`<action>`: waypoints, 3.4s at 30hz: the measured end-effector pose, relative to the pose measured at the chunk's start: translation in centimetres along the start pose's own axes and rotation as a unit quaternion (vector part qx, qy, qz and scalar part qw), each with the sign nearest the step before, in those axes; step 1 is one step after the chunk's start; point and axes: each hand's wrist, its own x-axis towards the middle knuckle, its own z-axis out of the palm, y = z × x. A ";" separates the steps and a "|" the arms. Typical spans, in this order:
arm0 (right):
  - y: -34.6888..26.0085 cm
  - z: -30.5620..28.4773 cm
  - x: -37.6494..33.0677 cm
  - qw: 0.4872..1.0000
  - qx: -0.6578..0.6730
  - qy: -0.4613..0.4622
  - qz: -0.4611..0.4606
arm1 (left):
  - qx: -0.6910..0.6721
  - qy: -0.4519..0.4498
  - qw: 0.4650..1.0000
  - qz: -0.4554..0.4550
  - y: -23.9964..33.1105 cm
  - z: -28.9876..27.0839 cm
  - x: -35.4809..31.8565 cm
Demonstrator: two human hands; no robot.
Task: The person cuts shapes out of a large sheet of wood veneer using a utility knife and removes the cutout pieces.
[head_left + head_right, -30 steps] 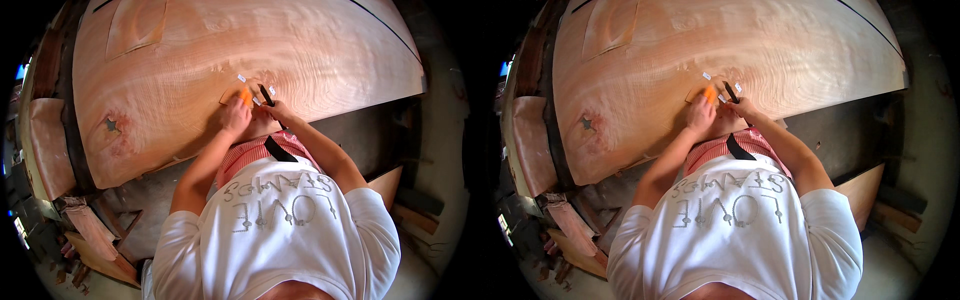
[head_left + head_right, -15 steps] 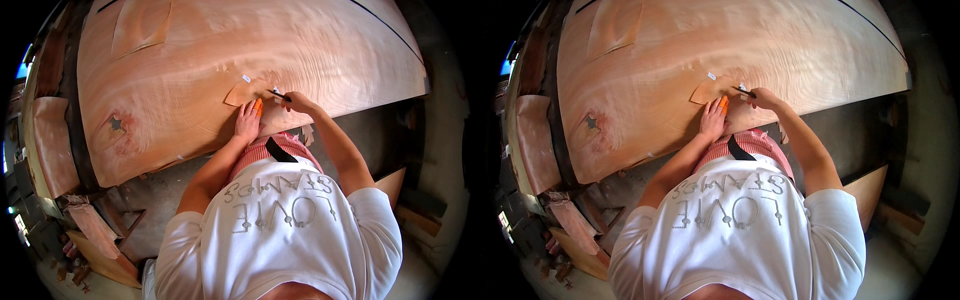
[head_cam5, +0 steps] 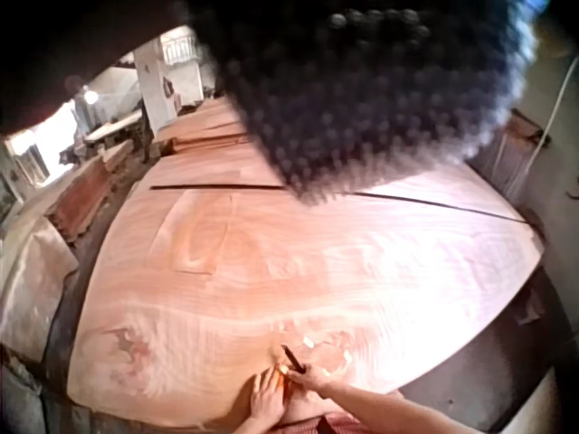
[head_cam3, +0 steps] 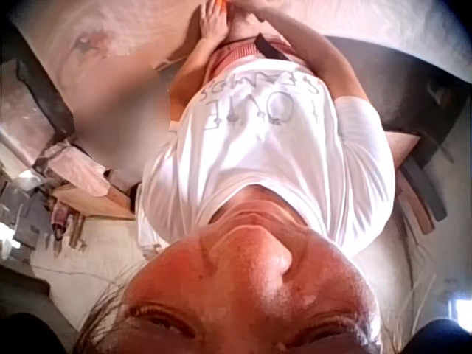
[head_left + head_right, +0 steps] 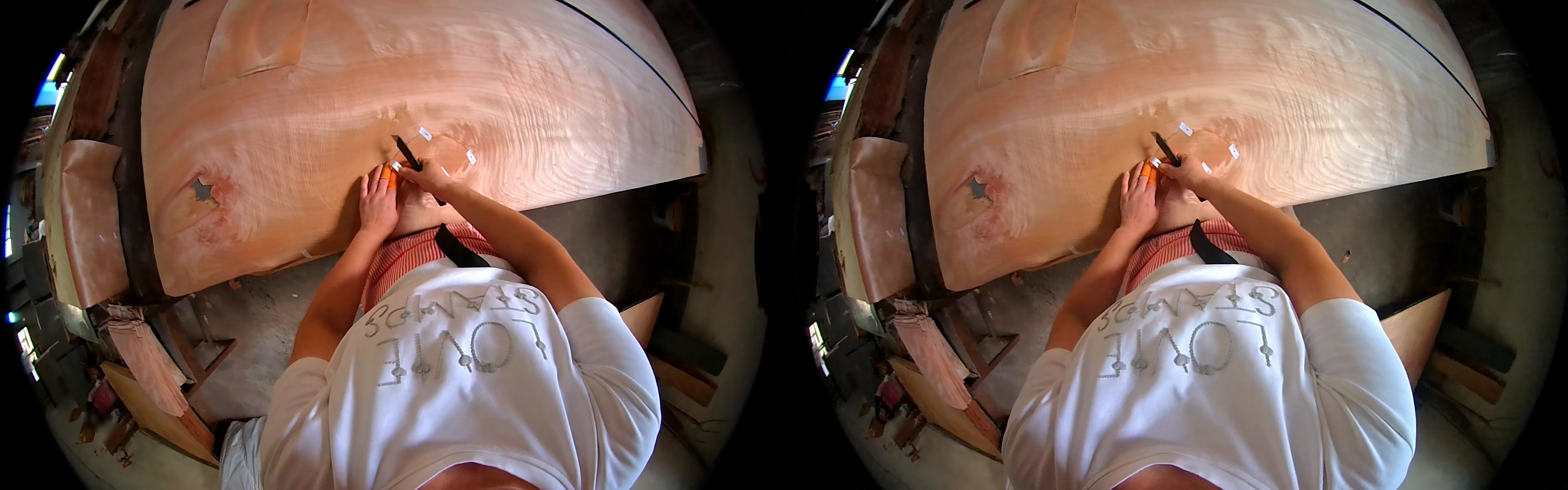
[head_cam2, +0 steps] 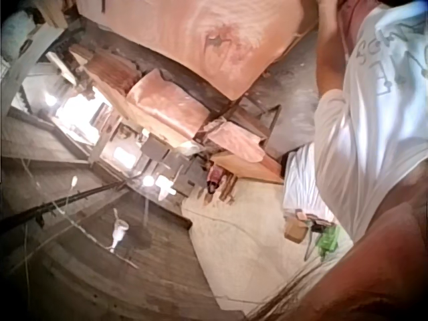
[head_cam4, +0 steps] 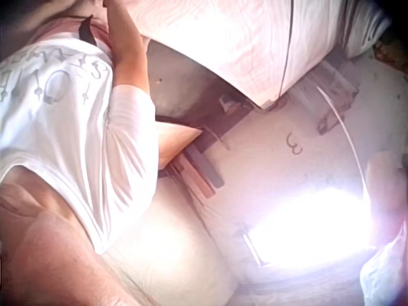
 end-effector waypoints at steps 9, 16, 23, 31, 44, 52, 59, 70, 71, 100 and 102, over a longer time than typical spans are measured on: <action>1.7 0.8 1.7 0.994 -0.095 0.049 0.024 | -0.033 0.017 0.999 0.005 -0.9 -1.8 0.9; 0.2 -1.9 -0.8 0.993 -0.113 -0.006 0.045 | 0.030 -0.069 0.997 0.014 0.3 -0.7 1.5; 2.1 -11.0 -5.9 0.877 -0.406 0.154 -0.204 | -0.031 -0.138 0.982 0.128 2.6 -1.6 -2.4; 10.4 -18.5 -11.1 0.759 -0.600 0.241 -0.069 | 0.102 -0.019 0.925 -0.366 -7.8 -4.6 -8.0; 10.3 -20.7 -9.0 0.756 -0.549 0.356 -0.009 | -0.091 0.056 0.954 -0.279 -11.6 -8.2 -5.2; 12.2 -9.6 -15.0 0.893 -0.292 0.336 -0.067 | 0.091 0.180 0.950 -0.238 -28.6 -8.8 13.8; 13.7 0.1 -25.4 0.883 -0.255 0.381 0.105 | 0.167 0.156 0.960 -0.160 -35.7 -5.1 21.3; 16.8 8.8 -26.0 0.909 -0.115 0.398 0.053 | 0.114 0.193 0.971 -0.082 -32.4 -15.2 11.5; 18.3 9.6 -25.5 0.908 -0.144 0.393 0.012 | 0.105 0.201 0.970 -0.083 -31.7 -17.6 9.7; 2.5 41.1 -9.6 0.964 0.155 0.202 0.069 | -0.276 0.159 0.904 -0.285 -69.2 -33.7 -33.0; -1.3 43.3 -7.6 0.965 0.164 0.192 0.072 | -0.265 0.139 0.909 -0.288 -71.5 -33.2 -31.3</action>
